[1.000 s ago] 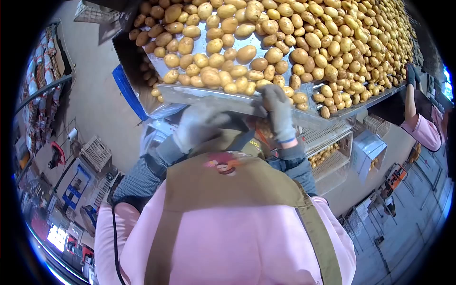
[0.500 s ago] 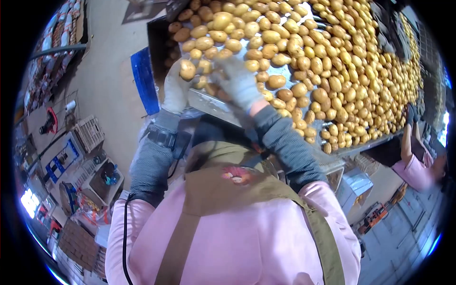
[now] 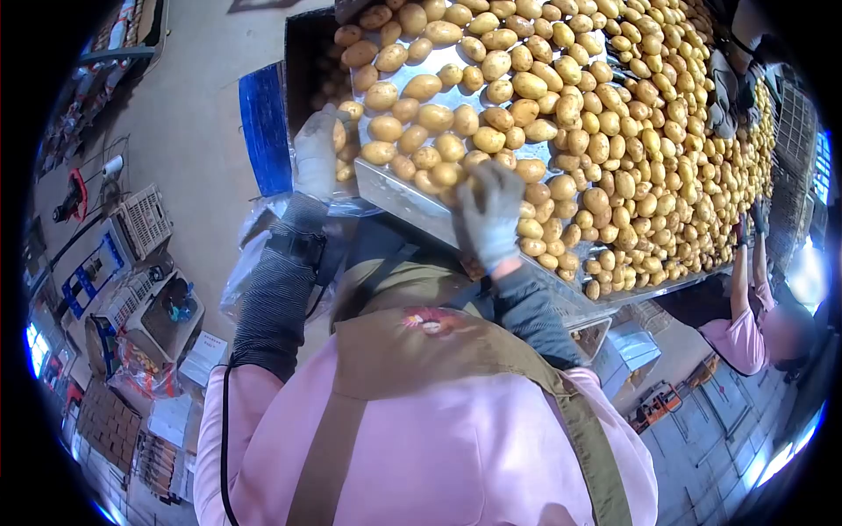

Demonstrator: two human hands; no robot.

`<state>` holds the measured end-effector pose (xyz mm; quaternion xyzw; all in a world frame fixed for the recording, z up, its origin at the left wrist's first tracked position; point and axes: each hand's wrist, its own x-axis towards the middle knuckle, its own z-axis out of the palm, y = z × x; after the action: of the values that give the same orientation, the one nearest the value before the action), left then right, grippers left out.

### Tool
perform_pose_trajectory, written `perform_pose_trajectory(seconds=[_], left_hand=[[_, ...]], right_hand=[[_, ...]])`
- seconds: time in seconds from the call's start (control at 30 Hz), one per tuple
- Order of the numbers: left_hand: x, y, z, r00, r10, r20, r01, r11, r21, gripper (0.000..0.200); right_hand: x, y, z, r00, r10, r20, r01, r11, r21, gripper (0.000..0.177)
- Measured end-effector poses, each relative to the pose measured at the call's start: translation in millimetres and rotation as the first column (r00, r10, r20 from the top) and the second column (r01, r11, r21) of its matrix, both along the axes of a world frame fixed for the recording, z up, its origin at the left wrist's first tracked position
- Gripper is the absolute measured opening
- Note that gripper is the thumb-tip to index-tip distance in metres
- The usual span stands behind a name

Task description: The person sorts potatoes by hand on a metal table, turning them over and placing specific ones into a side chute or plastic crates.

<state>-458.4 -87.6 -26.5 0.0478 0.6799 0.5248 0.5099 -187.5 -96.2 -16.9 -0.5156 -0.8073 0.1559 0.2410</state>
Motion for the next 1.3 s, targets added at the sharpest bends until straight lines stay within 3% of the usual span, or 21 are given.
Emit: perform_pose_trajectory(seconds=[0.07,0.23,0.3,0.33,0.43,0.47,0.53,0.57,0.6,0.63,0.67,0.73,0.8,0.83,0.97,1.0,1.03,1.07,1.17,1.2,1.3], left_hand=[[-9,-4,-33,0.936,-0.15,-0.318,0.145,0.989,-0.039,0.028],[-6,14,-30,0.837,-0.192,-0.512,0.23,0.973,0.012,0.022],[-9,14,-32,0.715,-0.255,-0.651,0.326,0.945,-0.013,0.021],[-4,16,-14,0.671,-0.298,-0.679,0.345,0.936,-0.069,0.019],[21,21,11,0.854,-0.156,-0.496,0.227,0.97,0.086,0.02],[25,20,12,0.772,-0.201,-0.603,0.294,0.954,0.059,0.019],[30,13,-1,0.784,-0.185,-0.592,0.346,0.923,0.171,0.019],[31,10,-8,0.789,-0.194,-0.583,0.355,0.918,0.175,0.019],[33,6,-12,0.841,-0.197,-0.504,0.322,0.931,0.173,0.018],[35,6,-6,0.836,-0.219,-0.503,0.348,0.921,0.176,0.019],[38,5,3,0.831,-0.246,-0.499,0.375,0.91,0.177,0.019],[50,7,21,0.828,-0.295,-0.478,0.412,0.897,0.16,0.022],[68,3,27,0.444,-0.515,-0.733,0.74,0.672,-0.023,0.026],[77,1,31,0.197,-0.559,-0.806,0.836,0.525,-0.16,0.028],[74,-15,26,-0.043,-0.426,-0.904,0.926,0.322,-0.196,0.032],[66,-16,15,-0.199,-0.495,-0.846,0.851,0.341,-0.399,0.028],[56,-16,10,-0.226,-0.482,-0.846,0.805,0.396,-0.441,0.027],[47,-13,6,-0.171,-0.4,-0.901,0.77,0.516,-0.375,0.027],[47,24,22,-0.033,-0.153,-0.988,0.771,0.625,-0.122,0.027],[47,43,13,0.047,-0.259,-0.965,0.816,0.567,-0.113,0.029],[72,98,-1,-0.221,-0.351,-0.91,0.818,0.441,-0.369,0.041]], right_hand=[[-6,-18,4,0.998,0.066,0.009,-0.066,0.996,-0.052,0.034],[-25,32,10,0.958,0.287,-0.015,-0.286,0.944,-0.166,0.024],[-38,69,8,0.988,0.156,-0.015,-0.155,0.986,0.058,0.017],[-44,83,4,0.965,0.217,0.147,-0.215,0.976,-0.028,0.019],[-73,108,-24,0.796,0.28,0.536,-0.203,0.959,-0.198,0.026],[-76,114,-28,0.811,0.295,0.506,-0.215,0.954,-0.21,0.028],[-73,117,-14,0.997,0.065,-0.039,-0.076,0.836,-0.544,0.031],[-70,119,-3,0.952,-0.14,-0.271,-0.093,0.713,-0.695,0.033],[-62,116,13,0.751,-0.383,-0.538,-0.3,0.529,-0.794,0.038],[-59,115,29,0.637,-0.558,-0.532,-0.338,0.418,-0.843,0.041],[-53,109,19,0.657,-0.449,-0.606,-0.368,0.511,-0.777,0.043],[-44,103,18,0.559,-0.461,-0.689,-0.499,0.476,-0.724,0.048],[-35,96,27,0.325,-0.716,-0.618,-0.709,0.247,-0.66,0.053],[-30,90,33,0.307,-0.686,-0.659,-0.688,0.318,-0.652,0.054],[24,46,67,0.231,-0.761,-0.606,-0.572,0.397,-0.718,0.05],[46,27,76,0.49,-0.48,-0.727,-0.44,0.584,-0.682,0.04],[67,8,84,0.822,-0.152,-0.549,-0.213,0.813,-0.543,0.031],[89,-11,93,0.963,-0.046,-0.267,-0.036,0.955,-0.294,0.024],[163,-84,120,0.893,-0.397,-0.213,0.132,0.683,-0.719,0.023],[194,-113,119,0.791,-0.583,-0.188,0.177,0.511,-0.841,0.026],[293,-204,82,0.412,-0.91,0.035,0.307,0.103,-0.946,0.035]])
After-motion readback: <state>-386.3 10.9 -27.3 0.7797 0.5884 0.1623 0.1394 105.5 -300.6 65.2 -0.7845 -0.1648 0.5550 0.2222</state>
